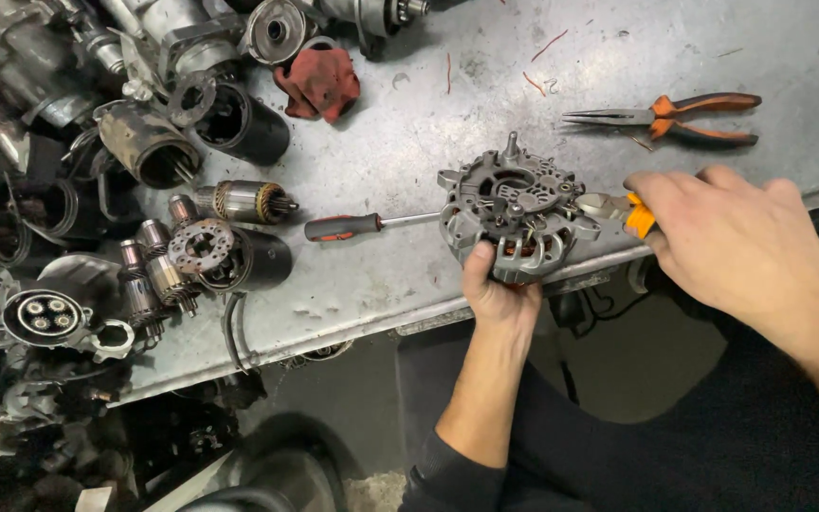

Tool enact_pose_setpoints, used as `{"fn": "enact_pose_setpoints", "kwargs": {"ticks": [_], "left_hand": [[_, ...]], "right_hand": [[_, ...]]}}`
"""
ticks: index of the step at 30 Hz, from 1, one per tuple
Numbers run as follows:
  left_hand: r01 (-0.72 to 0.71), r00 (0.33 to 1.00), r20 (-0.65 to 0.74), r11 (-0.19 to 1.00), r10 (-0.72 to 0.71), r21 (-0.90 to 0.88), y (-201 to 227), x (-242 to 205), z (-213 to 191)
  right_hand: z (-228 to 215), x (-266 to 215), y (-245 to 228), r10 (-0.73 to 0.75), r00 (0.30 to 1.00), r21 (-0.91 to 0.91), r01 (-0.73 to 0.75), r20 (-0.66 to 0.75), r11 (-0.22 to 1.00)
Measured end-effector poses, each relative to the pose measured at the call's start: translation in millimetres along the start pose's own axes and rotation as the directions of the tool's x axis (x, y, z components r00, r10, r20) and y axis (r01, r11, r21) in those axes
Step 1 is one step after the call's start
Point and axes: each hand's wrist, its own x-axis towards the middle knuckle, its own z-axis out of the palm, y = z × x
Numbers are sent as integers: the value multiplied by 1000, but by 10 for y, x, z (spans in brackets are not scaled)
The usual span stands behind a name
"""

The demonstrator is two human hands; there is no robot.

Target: The person holds a copper-wound stator and a metal housing, fitting them together to form an alternator. They rotate the assembly to check the fit and then use pliers to press down on the internal components.

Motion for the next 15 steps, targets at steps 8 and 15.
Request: {"fn": "enact_pose_setpoints", "kwargs": {"ticks": [8, 15], "left_hand": [[-14, 1000, -1, 1000, 14, -12, -53, 17, -112], [-2, 1000, 6, 1000, 2, 0, -38, 12, -83]], "right_hand": [[16, -33, -20, -5, 998, -25, 4, -64, 1000], [-40, -69, -36, -19, 996, -107, 9, -88, 994]]}}
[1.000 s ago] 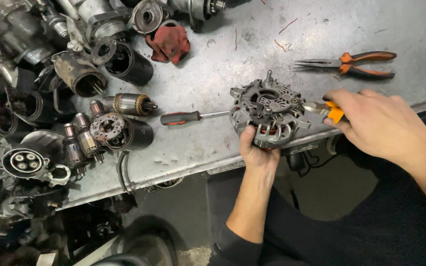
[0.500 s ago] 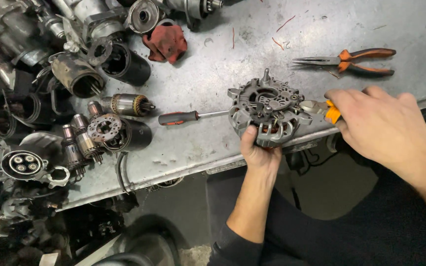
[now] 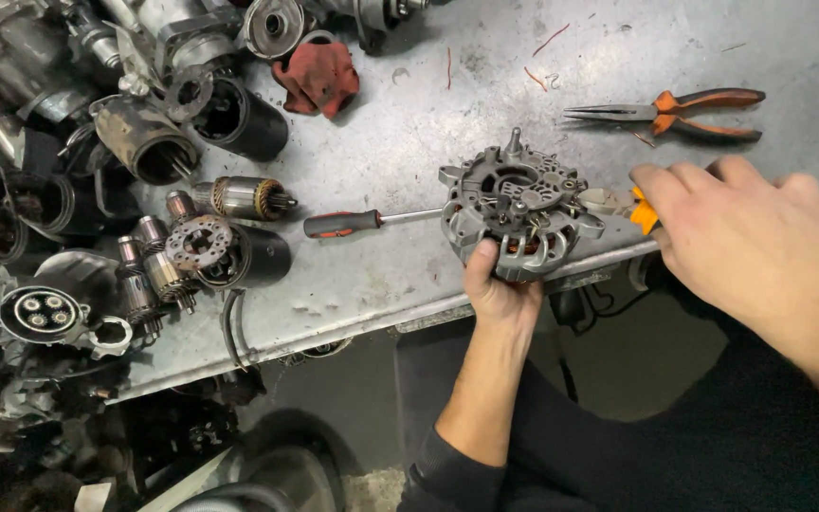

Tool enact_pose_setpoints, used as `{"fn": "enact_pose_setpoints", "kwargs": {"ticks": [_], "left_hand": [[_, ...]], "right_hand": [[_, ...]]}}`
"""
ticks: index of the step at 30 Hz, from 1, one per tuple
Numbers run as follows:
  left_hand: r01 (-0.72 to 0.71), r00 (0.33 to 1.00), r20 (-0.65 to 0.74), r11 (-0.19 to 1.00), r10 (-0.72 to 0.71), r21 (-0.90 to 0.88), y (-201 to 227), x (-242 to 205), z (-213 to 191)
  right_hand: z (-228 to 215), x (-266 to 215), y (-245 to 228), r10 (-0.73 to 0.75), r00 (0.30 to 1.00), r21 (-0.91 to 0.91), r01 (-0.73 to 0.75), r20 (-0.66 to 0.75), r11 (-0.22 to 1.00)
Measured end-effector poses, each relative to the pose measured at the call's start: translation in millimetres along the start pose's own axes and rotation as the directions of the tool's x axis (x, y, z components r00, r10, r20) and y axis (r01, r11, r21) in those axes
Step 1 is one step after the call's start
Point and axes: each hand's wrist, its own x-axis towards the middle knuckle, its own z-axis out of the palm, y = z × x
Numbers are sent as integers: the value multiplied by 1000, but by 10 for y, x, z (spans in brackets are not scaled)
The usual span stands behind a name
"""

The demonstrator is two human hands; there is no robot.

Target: The person holds a copper-wound stator and a metal housing, fitting them together to form an alternator. They rotate the assembly to check the fit and then use pliers to press down on the internal components.

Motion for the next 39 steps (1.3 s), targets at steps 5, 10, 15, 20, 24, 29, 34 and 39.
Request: {"fn": "enact_pose_setpoints", "kwargs": {"ticks": [5, 10, 15, 20, 24, 29, 34, 39], "left_hand": [[-6, 1000, 10, 1000, 6, 25, 2, -8, 19], [-32, 999, 22, 999, 32, 28, 2, -2, 42], [-17, 1000, 13, 999, 16, 28, 8, -18, 42], [-3, 1000, 8, 1000, 3, 5, 18, -39, 106], [-61, 998, 23, 996, 60, 58, 39, -63, 193], [-68, 997, 32, 995, 65, 69, 47, -73, 228], [-76, 997, 37, 995, 74, 69, 46, -77, 262], [-72, 996, 57, 995, 69, 62, 38, -80, 239]], "right_hand": [[42, -3, 5, 17, 1000, -16, -17, 18, 1000], [25, -16, -3, -7, 999, -59, 4, -51, 998], [46, -28, -7, -8, 998, -48, 5, -55, 999], [-6, -68, -56, -17, 992, -86, 6, -121, 996], [-43, -89, -97, -13, 981, -188, -23, -191, 982], [29, -85, -61, -11, 982, -161, -20, -189, 987], [102, 20, 8, 58, 998, 96, -61, 35, 993], [123, 173, -13, 76, 972, 173, -116, 220, 978]]}}
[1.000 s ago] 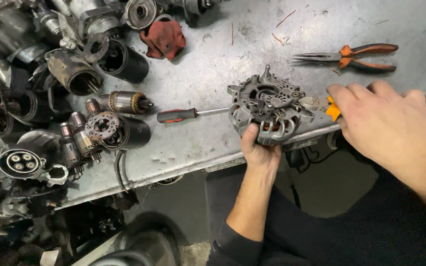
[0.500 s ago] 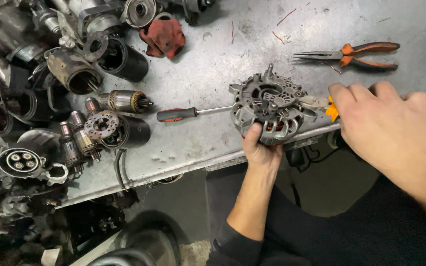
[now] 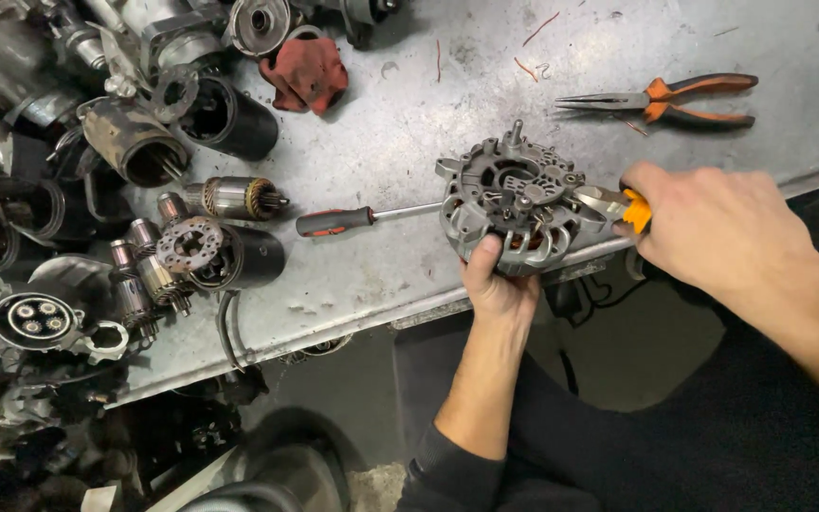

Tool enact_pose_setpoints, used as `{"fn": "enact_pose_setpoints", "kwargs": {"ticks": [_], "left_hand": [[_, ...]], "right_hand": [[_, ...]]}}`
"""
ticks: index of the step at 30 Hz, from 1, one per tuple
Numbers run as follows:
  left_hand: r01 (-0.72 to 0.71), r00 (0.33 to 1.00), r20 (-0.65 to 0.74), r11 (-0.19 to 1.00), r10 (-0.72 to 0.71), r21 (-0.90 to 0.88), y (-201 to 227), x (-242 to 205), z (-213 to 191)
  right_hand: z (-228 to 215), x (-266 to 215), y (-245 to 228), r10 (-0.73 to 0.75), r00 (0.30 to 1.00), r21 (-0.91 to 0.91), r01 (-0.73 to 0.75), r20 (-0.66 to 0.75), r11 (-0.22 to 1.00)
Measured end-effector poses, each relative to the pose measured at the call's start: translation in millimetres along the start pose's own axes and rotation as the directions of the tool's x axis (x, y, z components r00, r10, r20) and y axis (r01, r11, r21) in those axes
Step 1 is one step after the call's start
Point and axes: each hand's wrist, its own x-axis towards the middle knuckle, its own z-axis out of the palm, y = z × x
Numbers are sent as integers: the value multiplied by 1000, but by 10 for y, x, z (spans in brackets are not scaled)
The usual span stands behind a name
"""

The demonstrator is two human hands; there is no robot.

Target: The person holds a copper-wound stator and a metal housing, fitting them together to form an alternator. They rotate the assembly to check the fit and then use pliers to press down on the internal components.

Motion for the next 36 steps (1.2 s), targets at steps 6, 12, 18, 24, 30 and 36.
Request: {"fn": "enact_pose_setpoints", "kwargs": {"ticks": [6, 12, 18, 24, 30, 36], "left_hand": [[-4, 1000, -23, 1000, 5, 19, 50, -12, 77], [41, 998, -47, 997, -44, -66, -71, 70, -350], [92, 993, -63, 991, -99, -100, 88, 135, -230], [191, 964, -184, 981, -195, -38, 474, 290, -53], [88, 977, -185, 993, -102, -83, 500, 208, 95], [105, 979, -177, 994, -105, -11, 479, 225, 23]], "right_hand": [[141, 75, 15, 10, 1000, 97, -7, -26, 995], [155, 104, 137, 36, 986, 176, -6, -166, 984], [186, 157, 237, 57, 968, 244, 4, -244, 970], [156, 165, 238, -7, 987, 266, 51, -162, 963], [114, 178, 187, -14, 991, 289, 53, -135, 956], [86, 128, 150, -22, 996, 295, 47, -87, 954]]}}
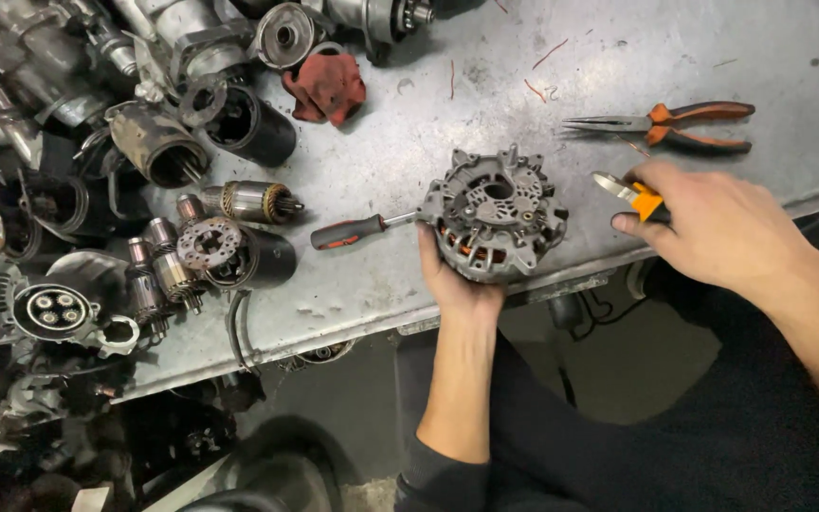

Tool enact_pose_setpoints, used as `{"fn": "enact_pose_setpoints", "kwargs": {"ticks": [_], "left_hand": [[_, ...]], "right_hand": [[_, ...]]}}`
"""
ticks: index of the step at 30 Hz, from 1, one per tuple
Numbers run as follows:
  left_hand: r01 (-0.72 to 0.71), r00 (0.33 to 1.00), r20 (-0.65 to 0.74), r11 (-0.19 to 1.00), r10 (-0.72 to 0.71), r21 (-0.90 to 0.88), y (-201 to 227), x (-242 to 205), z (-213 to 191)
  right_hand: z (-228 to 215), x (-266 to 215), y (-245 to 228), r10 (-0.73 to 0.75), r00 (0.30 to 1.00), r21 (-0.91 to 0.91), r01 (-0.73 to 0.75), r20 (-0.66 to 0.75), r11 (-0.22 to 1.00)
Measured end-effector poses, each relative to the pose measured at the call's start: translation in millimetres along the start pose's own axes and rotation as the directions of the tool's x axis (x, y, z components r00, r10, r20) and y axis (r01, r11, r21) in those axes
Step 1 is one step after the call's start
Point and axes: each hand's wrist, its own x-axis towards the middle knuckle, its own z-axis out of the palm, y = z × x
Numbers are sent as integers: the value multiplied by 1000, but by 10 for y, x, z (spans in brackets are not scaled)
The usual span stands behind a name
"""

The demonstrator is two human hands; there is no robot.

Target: The person holds a copper-wound stator and a metal housing, fitting them together to form an alternator. They rotate the assembly to check the fit and then use pliers to press down on the internal components.

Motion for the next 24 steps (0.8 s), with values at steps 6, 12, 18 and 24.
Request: {"fn": "enact_pose_setpoints", "kwargs": {"ticks": [6, 12, 18, 24], "left_hand": [[-24, 998, -65, 999, 22, -38, 67, 35, 26], [8, 1000, -4, 997, -9, -76, 37, 32, 29], [-6, 999, 45, 995, 11, -102, 7, -27, 79], [-60, 995, 79, 993, 68, -101, -9, -343, 340]], "right_hand": [[-44, 21, -16, 46, 996, -50, -42, 76, 998], [160, 187, 78, 48, 994, -137, -34, 100, 990], [369, 338, 165, -56, 998, -247, 56, 9, 967], [244, 103, 25, -7, 993, 197, 30, -120, 980]]}}
